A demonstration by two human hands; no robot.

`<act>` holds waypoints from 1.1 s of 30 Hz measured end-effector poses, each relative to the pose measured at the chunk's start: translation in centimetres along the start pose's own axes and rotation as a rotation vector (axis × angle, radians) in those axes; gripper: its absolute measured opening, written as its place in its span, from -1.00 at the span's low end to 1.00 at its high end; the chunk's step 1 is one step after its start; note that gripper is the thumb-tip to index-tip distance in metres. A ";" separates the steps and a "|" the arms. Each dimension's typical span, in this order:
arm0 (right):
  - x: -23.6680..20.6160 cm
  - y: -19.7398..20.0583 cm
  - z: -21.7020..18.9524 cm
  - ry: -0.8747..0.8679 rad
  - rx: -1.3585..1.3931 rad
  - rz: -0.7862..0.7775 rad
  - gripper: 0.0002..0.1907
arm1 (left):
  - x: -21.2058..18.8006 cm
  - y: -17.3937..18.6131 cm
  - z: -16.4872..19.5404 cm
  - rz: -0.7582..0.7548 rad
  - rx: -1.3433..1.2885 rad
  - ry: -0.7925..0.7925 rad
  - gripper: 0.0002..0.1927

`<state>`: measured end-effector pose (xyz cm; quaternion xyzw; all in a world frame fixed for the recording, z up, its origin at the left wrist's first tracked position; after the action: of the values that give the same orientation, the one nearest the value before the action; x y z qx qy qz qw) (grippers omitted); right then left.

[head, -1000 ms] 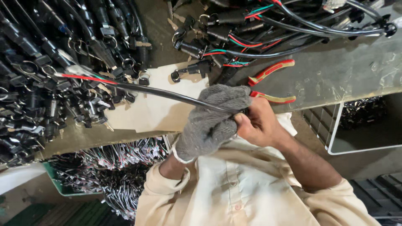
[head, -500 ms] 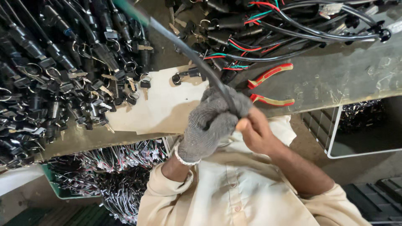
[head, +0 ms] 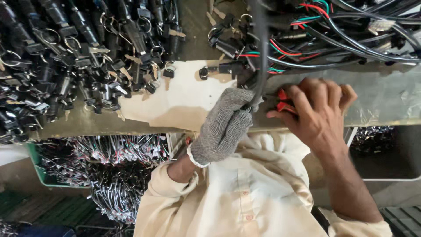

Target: The person holds a black cable against the workbench and uses red-handled pliers to cut and pull the outer insulation off the cable end, exposing inner red and green wires. They work through cable after cable, setting each stripped cable aside and picking up the next one.

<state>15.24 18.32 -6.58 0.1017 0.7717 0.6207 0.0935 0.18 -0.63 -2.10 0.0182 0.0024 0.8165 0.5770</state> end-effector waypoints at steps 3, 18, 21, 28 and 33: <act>-0.3 -0.3 0.8 -0.053 0.140 0.004 -0.36 | 0.1 -0.1 0.4 -0.035 -0.002 -0.002 -0.75; 1.5 1.6 -1.8 0.149 0.462 0.101 -0.66 | -0.8 -3.5 2.1 -0.010 -0.393 0.256 -0.55; 1.9 1.3 -1.6 0.081 0.319 0.031 -0.50 | -0.9 -2.3 2.6 -0.161 -0.334 0.213 -0.51; 2.3 0.8 -0.9 0.198 0.514 0.054 -0.64 | -0.1 -0.7 2.6 -0.281 -0.102 0.091 -0.40; 1.1 1.2 -1.8 0.116 0.532 0.000 -0.59 | 0.3 -1.8 1.8 -0.053 0.300 -0.021 -0.31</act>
<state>13.69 17.18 -5.01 0.0870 0.9117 0.4011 0.0194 1.82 0.24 -0.38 0.1125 0.1187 0.7912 0.5892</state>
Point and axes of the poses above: each hand's wrist, its own x-axis towards the middle knuckle, its own y-axis out of the back of the hand, z = x × y, the point moved 1 cm from there along x, towards the middle knuckle, and after that the axes turned 13 degrees about -z, right-handed, at the moved point
